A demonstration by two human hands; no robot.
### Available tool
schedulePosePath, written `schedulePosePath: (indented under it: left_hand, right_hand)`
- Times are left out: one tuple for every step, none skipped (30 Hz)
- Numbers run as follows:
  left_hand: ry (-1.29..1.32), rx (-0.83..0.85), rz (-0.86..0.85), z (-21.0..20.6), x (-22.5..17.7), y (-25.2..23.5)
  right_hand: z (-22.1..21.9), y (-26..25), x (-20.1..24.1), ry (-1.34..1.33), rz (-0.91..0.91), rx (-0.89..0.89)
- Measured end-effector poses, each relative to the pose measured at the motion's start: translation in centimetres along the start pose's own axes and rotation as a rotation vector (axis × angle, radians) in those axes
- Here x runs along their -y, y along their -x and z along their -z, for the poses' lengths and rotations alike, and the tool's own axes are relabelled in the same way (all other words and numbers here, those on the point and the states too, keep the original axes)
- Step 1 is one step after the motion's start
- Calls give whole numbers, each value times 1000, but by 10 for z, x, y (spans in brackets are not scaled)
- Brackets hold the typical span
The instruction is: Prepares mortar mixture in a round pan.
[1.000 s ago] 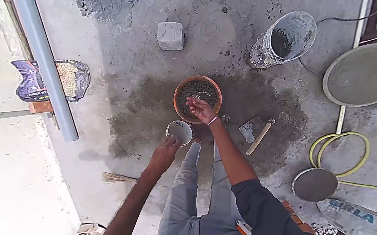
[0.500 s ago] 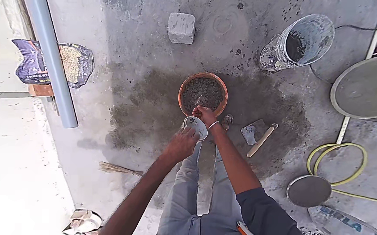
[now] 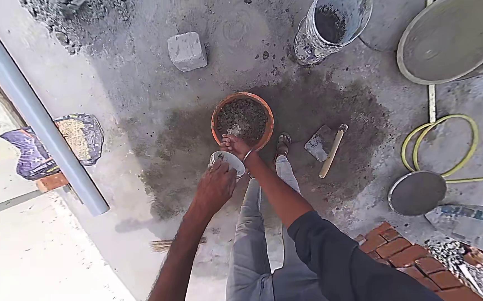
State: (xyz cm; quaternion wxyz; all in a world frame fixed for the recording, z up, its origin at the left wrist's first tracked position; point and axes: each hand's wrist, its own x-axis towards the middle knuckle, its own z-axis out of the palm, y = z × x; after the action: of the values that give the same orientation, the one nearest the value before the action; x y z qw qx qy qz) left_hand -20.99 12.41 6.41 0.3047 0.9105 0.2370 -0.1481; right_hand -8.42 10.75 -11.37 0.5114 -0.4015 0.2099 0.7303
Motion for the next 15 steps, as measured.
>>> schedulePosePath:
  left_hand:
    - [-1,-5,15,1,1,4]
    - [-3,-10,29,1,1,8]
    - [-6,-10,41,-1,2,13]
    - [-8,-7,55,-3,2,17]
    - [-16,-7,67,-4,3,19]
    - [-14,-3,77,-6,4,22]
    - [-9,2,88,-9,4,23]
    - [-5,4,99,-12,5,24]
    - [1,11,107,-15,6,25]
    - [6,24,115,-16,6,24]
    - [15,32,119,-17,6,23]
    - [25,40,120,-18,5,22]
    - [34,43,117,-19,3,20]
    - [42,49,112,-19,1,17]
    - [50,65,107,-19,-1,14]
  right_hand:
    - [-3,-6,0,-11,3,-7]
    - [-6,-8,3,2,-8,-5]
    - [-7,-10,5,8,-30,13]
    - [-9,-13,5,5,-53,66]
    - [-9,-17,7,2,-68,143]
    - [-9,-16,12,32,-71,209]
    - [-9,-13,15,94,-65,229]
    - [-7,-11,18,162,-54,242]
    - [-3,-8,19,238,-40,238]
    - [-1,-4,21,300,-24,219]
    - [4,-3,21,324,-2,206]
    - [8,-1,19,329,26,185]
    - [12,2,18,327,55,156]
    - [16,5,18,312,86,114]
    - [17,11,18,294,114,63]
